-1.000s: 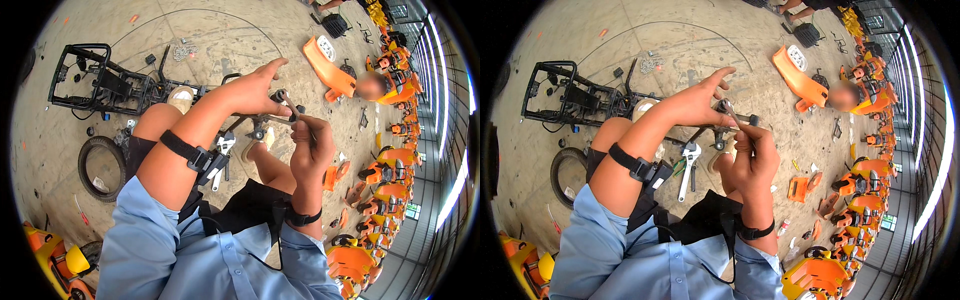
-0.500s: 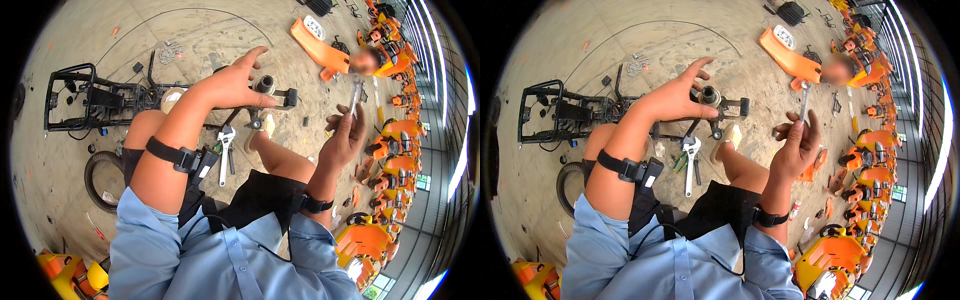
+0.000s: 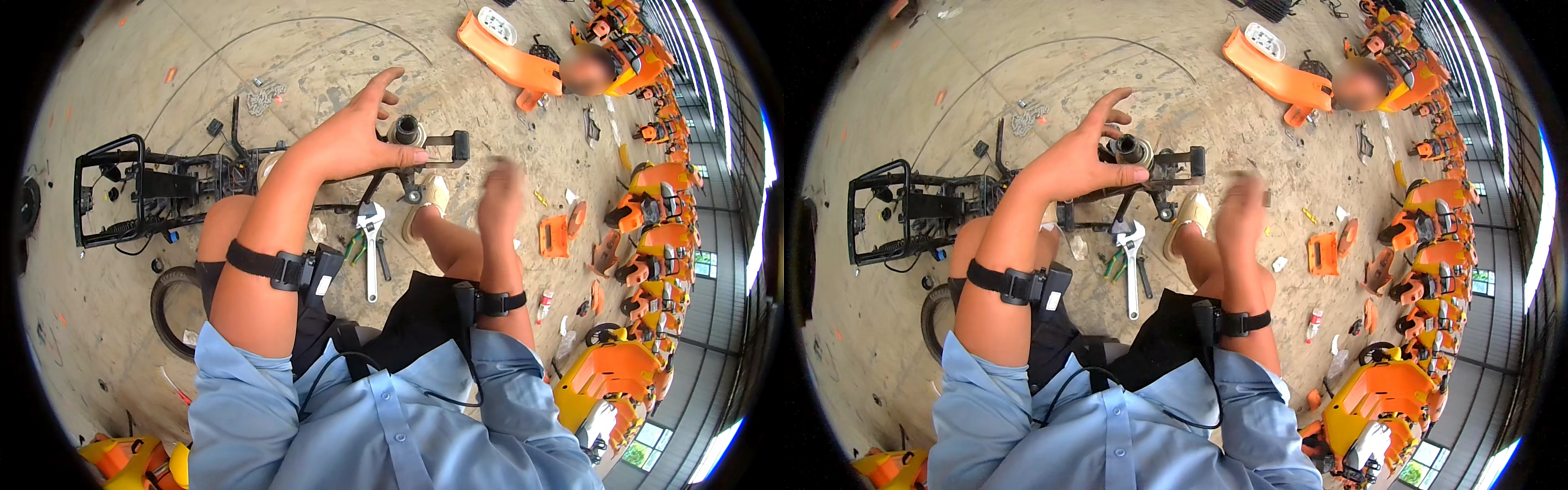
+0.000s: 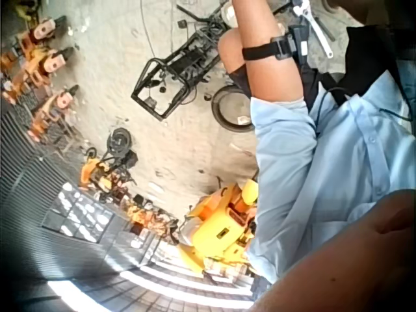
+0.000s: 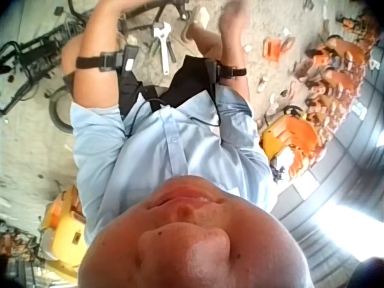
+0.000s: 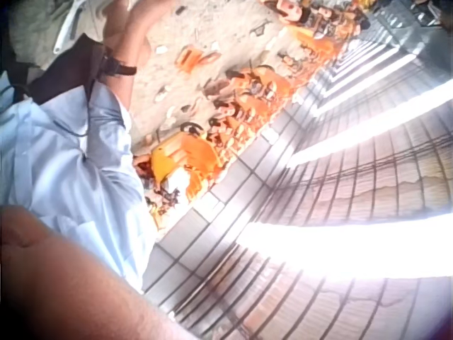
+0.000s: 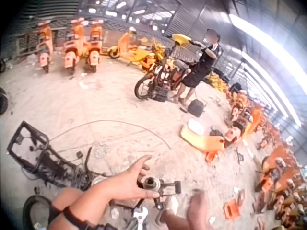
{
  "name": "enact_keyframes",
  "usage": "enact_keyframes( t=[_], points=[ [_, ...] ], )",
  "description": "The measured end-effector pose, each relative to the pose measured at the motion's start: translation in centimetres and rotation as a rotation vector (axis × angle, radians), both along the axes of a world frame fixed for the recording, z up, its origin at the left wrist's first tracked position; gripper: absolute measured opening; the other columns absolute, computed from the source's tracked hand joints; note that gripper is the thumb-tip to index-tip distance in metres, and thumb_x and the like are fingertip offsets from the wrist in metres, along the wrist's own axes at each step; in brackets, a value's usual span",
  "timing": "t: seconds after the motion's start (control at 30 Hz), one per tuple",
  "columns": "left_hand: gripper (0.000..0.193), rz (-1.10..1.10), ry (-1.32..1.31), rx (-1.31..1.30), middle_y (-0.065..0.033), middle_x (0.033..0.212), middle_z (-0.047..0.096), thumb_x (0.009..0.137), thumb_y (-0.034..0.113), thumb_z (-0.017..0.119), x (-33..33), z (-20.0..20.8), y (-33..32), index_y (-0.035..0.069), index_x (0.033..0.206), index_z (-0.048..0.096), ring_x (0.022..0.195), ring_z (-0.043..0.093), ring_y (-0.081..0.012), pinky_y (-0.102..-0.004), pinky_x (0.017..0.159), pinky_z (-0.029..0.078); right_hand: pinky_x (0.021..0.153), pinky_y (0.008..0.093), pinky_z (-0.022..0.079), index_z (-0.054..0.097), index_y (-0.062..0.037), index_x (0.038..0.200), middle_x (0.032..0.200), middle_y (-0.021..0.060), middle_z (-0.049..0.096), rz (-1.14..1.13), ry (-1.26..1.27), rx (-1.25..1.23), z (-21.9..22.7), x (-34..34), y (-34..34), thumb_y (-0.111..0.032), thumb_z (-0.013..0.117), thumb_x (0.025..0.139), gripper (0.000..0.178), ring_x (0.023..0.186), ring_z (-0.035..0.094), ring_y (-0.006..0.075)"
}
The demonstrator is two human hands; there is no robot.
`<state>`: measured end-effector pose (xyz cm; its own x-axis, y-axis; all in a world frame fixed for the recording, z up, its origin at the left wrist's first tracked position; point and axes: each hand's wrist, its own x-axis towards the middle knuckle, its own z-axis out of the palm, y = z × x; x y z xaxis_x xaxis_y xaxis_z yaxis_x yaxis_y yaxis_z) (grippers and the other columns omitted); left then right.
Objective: The person uses a wrench to tighten a bolt on a metal component and then fits a circular rubber or plastic seal onto the same part.
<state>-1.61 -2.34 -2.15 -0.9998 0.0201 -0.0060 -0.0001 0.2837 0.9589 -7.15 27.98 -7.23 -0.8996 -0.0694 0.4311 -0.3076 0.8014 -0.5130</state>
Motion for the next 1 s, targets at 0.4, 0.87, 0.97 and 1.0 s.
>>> enact_keyframes(
  t=[0.4,0.87,0.97,1.0],
  points=[
    [0.119,0.013,0.015,-0.032,-0.0192,0.145,0.056,0.073,0.035,0.095,0.0,0.1,-0.3,0.017,0.165,0.022,0.134,0.054,-0.0342,-0.048,0.112,0.044,0.067,0.0303,0.046,0.07,-0.0019,0.108,0.078,0.0036,0.062,0.198,-0.501,-0.345,4.9,-0.6,-2.0,-0.019,0.064,0.104,0.018,0.074,0.053,0.0124],
    [0.086,0.095,0.245,0.276,-0.0118,0.138,0.064,0.081,0.046,0.087,0.0,1.2,-0.1,0.009,0.15,0.05,0.134,0.055,-0.0251,-0.0435,0.11,0.042,0.06,0.0249,0.04,0.068,-0.0011,0.099,0.072,-0.002,0.057,0.535,-0.508,-0.71,3.6,0.9,-5.1,-0.024,0.063,0.107,0.025,0.067,0.048,0.0067],
    [0.071,0.101,0.318,0.188,-0.0083,0.138,0.064,0.085,0.043,0.084,0.5,1.5,-0.2,0.007,0.141,0.058,0.135,0.053,-0.0235,-0.0433,0.111,0.041,0.057,0.0241,0.037,0.066,-0.001,0.096,0.07,-0.0025,0.054,0.716,-0.732,-0.908,4.2,1.9,-5.4,-0.027,0.059,0.109,0.03,0.064,0.047,0.0046],
    [0.069,0.092,0.341,0.153,-0.0078,0.137,0.064,0.086,0.042,0.084,0.7,1.7,-0.1,0.007,0.139,0.059,0.135,0.053,-0.0235,-0.0431,0.111,0.041,0.057,0.0241,0.037,0.066,-0.0009,0.096,0.07,-0.0026,0.054,0.738,-0.748,-0.914,4.3,2.0,-5.5,-0.027,0.059,0.109,0.03,0.064,0.047,0.0048]
  ],
)
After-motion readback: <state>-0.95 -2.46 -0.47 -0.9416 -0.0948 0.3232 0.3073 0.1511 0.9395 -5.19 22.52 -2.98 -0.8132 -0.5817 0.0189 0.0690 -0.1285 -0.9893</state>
